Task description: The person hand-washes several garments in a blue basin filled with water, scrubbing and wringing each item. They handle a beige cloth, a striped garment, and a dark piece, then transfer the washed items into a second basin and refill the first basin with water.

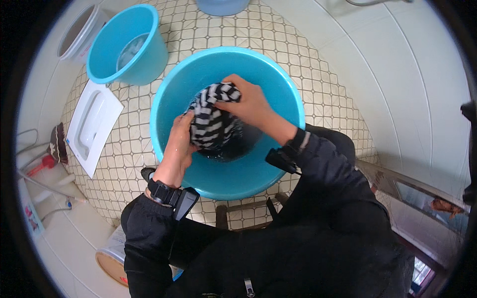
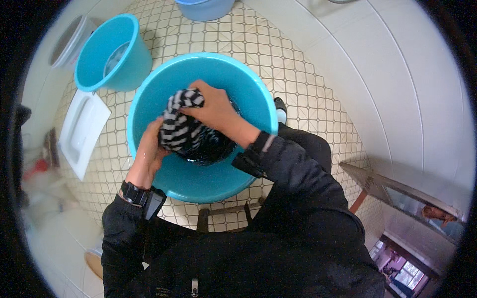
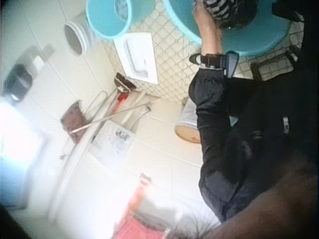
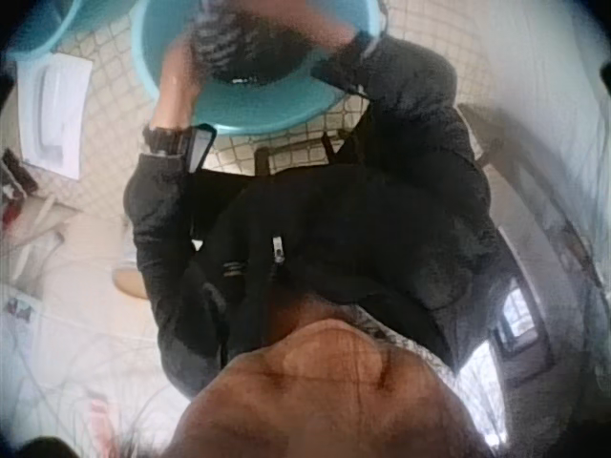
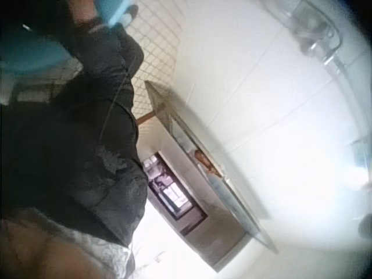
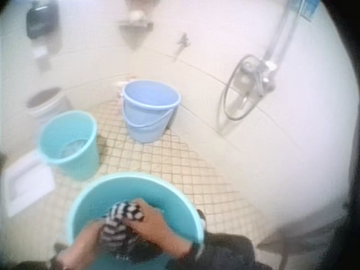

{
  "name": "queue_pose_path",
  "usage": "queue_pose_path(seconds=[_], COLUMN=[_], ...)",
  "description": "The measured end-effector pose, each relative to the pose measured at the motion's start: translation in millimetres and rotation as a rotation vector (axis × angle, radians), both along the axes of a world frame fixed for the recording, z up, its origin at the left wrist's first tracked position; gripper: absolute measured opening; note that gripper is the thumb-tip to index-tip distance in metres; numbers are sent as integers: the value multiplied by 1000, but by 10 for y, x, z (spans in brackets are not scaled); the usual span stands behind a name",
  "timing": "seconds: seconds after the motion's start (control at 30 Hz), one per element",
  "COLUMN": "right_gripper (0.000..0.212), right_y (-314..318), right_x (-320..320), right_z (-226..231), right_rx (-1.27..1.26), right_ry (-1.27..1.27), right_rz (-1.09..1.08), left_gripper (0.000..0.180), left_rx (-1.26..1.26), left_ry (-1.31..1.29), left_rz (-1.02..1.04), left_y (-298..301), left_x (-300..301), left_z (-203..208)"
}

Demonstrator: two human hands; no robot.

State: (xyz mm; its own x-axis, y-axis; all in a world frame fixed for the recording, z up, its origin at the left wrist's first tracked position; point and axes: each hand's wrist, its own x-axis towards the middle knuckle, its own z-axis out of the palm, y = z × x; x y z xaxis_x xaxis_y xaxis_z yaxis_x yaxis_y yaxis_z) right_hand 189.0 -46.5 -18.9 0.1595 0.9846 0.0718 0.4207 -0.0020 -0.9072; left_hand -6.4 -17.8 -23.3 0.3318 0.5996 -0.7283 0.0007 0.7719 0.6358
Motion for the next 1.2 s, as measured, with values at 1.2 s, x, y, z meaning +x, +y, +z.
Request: queue_pose_path(seconds=[1.2], right_gripper=[66], right_y=[-57], right_x=[76], right_z=[452], right_rx=[-352], right_ry=[359], right_rz=[370], left_gripper=[89], left_rx=[-199], left_ry=[-178], left_rz=[150], left_y=[148], left_x=[-91], left_z=[79])
